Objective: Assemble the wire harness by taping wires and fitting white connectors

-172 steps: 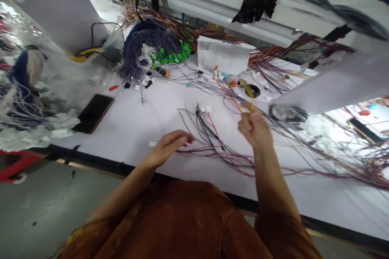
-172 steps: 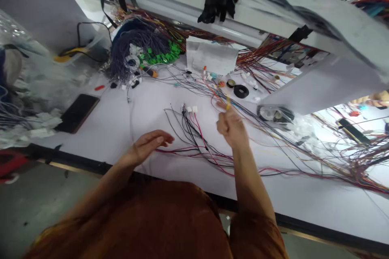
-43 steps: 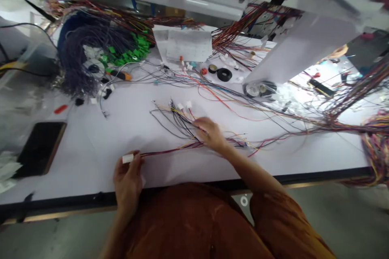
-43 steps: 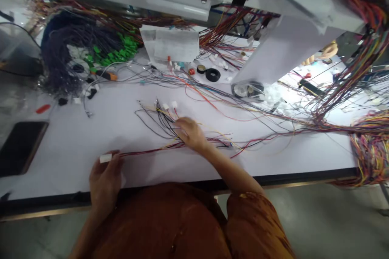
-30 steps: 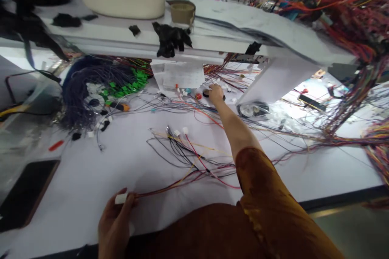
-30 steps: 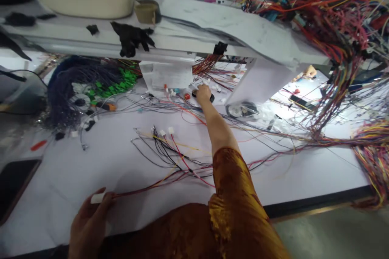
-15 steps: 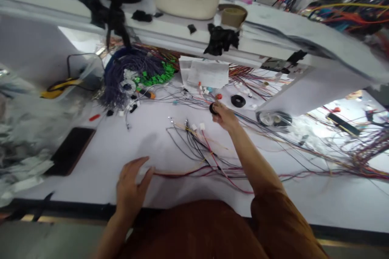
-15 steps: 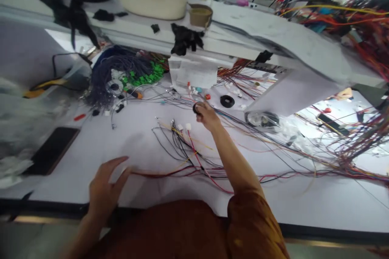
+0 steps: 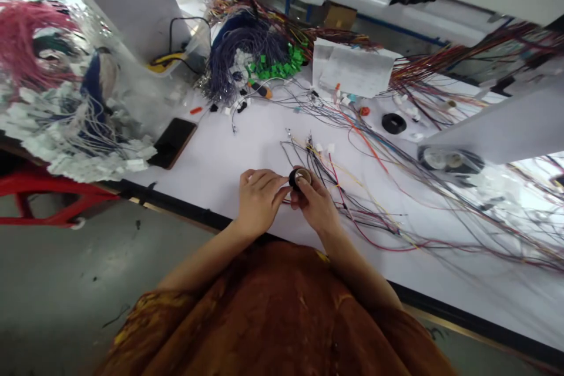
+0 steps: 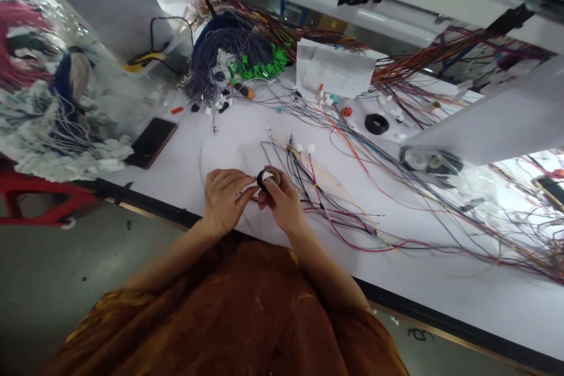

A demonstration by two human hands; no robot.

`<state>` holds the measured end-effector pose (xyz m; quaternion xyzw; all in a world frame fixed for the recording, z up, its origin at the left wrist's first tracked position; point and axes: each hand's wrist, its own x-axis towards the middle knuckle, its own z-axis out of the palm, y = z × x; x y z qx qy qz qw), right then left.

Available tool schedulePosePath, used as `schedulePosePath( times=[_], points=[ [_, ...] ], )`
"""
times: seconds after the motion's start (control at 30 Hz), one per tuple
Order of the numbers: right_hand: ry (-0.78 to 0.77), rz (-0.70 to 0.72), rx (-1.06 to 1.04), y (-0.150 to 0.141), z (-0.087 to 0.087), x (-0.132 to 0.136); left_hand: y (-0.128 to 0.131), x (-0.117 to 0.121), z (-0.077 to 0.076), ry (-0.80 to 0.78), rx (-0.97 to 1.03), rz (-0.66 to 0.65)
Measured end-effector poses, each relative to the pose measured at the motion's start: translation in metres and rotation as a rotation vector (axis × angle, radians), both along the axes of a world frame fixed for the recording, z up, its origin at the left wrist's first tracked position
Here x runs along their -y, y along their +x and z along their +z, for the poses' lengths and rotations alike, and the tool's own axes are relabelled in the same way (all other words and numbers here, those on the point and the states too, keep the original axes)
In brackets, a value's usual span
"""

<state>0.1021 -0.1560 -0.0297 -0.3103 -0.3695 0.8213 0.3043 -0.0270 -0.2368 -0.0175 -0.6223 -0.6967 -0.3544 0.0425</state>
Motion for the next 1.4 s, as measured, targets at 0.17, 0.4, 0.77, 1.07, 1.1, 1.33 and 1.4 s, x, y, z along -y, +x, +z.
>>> schedulePosePath(
  times=[0.17,0.4,0.77,1.07,1.1,1.33,1.4],
  points=[
    [0.089,-0.023,0.050,-0.002,-0.003,0.019,-0.004,0.008,0.000,0.015,-0.063,0.007],
    [-0.116,0.094,-0.002,0.003,-0.012,0.012,-0.027,0.010,-0.004,-0.201,0.561,-0.003],
    [-0.102,0.025,0.058,-0.019,-0.039,-0.013,-0.089,0.022,-0.071,-0.431,0.237,-0.095],
    [-0.106,0.068,0.161,-0.036,-0.067,-0.005,-0.089,0.034,-0.071,-0.483,0.205,-0.059],
    [-0.112,0.069,0.170,-0.035,-0.068,-0.005,-0.089,0.034,-0.070,-0.500,0.217,-0.076],
    [-0.062,0.072,0.109,-0.033,-0.064,-0.003,-0.068,0.024,-0.077,-0.257,1.175,0.022],
    [-0.049,0.063,0.109,-0.033,-0.062,-0.002,-0.058,0.021,-0.080,-0.196,1.381,0.079]
  ],
)
